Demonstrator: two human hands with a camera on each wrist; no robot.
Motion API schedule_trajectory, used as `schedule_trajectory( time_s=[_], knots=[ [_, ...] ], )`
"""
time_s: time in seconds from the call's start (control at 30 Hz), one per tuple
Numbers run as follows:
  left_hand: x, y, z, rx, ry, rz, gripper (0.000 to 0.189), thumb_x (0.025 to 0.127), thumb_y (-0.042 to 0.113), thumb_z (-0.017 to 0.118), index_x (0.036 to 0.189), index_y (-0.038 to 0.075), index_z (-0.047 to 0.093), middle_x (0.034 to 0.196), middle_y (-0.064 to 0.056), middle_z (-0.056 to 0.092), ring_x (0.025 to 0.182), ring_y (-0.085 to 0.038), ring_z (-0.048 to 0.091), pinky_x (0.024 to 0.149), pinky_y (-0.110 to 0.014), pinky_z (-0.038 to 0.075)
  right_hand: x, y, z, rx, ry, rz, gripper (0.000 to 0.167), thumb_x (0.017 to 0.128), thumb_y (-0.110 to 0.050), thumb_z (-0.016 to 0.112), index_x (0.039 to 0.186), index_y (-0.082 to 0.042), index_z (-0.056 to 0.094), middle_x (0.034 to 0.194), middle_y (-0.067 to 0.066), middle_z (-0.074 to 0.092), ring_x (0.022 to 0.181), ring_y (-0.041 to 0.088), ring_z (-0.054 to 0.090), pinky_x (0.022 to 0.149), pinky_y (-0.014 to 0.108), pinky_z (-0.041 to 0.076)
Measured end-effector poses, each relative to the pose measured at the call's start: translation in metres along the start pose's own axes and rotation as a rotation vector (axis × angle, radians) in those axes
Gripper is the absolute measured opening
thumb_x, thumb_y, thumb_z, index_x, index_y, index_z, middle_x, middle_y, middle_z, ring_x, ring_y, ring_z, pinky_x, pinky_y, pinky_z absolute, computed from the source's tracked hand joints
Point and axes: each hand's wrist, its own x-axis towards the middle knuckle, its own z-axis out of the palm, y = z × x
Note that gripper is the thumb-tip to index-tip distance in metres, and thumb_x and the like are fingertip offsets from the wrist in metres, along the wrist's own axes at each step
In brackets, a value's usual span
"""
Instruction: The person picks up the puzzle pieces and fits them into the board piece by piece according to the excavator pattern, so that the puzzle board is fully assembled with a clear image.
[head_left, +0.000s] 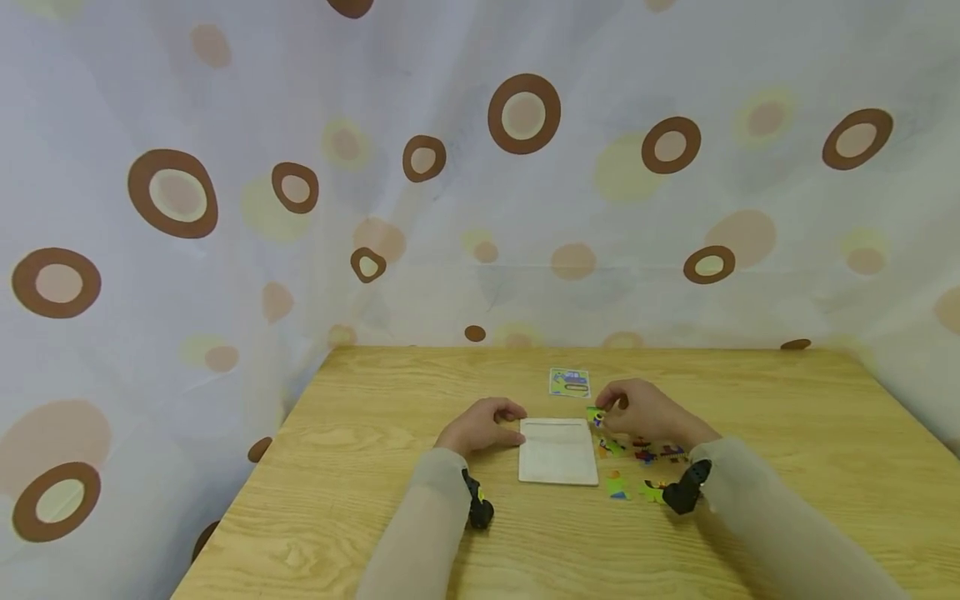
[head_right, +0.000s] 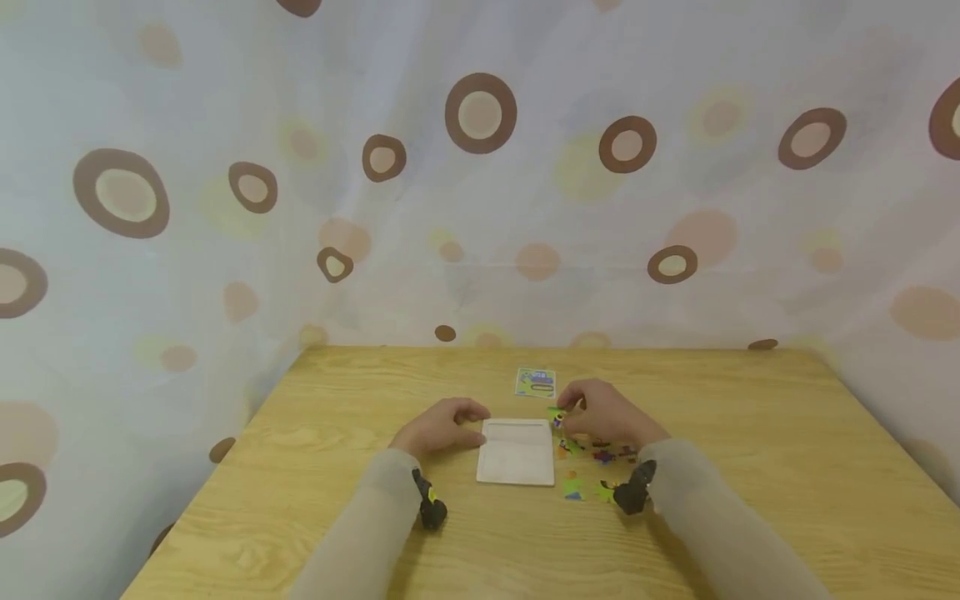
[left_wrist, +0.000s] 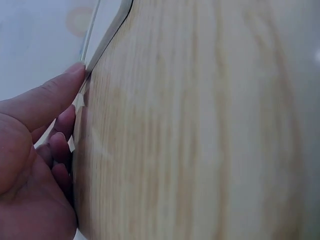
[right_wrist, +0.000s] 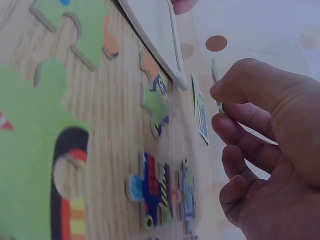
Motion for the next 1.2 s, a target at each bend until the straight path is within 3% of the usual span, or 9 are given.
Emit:
schedule_trajectory(
  time_s=[0.3,0.67,0.97,1.2],
  knots=[
    [0.001,-0.001,0.000,0.008,0.000,-0.005,0.036,0.088,0.018,0.077,0.123,0.012,0.067,0.117,0.001,0.061,0.109,-0.017,0.053,0.097,-0.037,0.041,0.008,-0.014,0.013,0.006,0.034,-0.063,0.026,0.092,-0.015,0.069,0.117,-0.008,0.068,0.112,0.005,0.064,0.094,0.023,0.053,0.074,0.039,0.049],
    [0.001,0.001,0.002,0.010,0.014,0.000,0.036,0.088,0.019,0.077,0.122,0.012,0.068,0.116,0.001,0.061,0.107,-0.017,0.053,0.096,-0.036,0.041,0.021,-0.022,0.033,-0.004,-0.002,-0.097,0.024,0.090,-0.016,0.073,0.113,-0.013,0.069,0.107,0.000,0.063,0.093,0.021,0.054,0.077,0.038,0.049],
    [0.003,0.002,0.001,0.019,0.011,0.010,0.037,0.089,0.020,0.077,0.124,0.011,0.067,0.119,-0.001,0.062,0.111,-0.019,0.053,0.098,-0.039,0.041,0.031,-0.028,0.047,-0.015,-0.002,-0.149,0.026,0.088,-0.011,0.072,0.113,-0.005,0.071,0.100,0.004,0.063,0.086,0.021,0.054,0.071,0.034,0.049],
    [0.001,0.001,0.002,0.008,0.004,0.016,0.036,0.089,0.020,0.076,0.123,0.013,0.068,0.119,-0.001,0.061,0.111,-0.019,0.053,0.098,-0.040,0.042,0.039,-0.028,0.060,-0.036,-0.009,-0.139,0.025,0.084,-0.012,0.077,0.108,-0.007,0.074,0.098,-0.001,0.065,0.087,0.018,0.053,0.075,0.033,0.047]
  ],
)
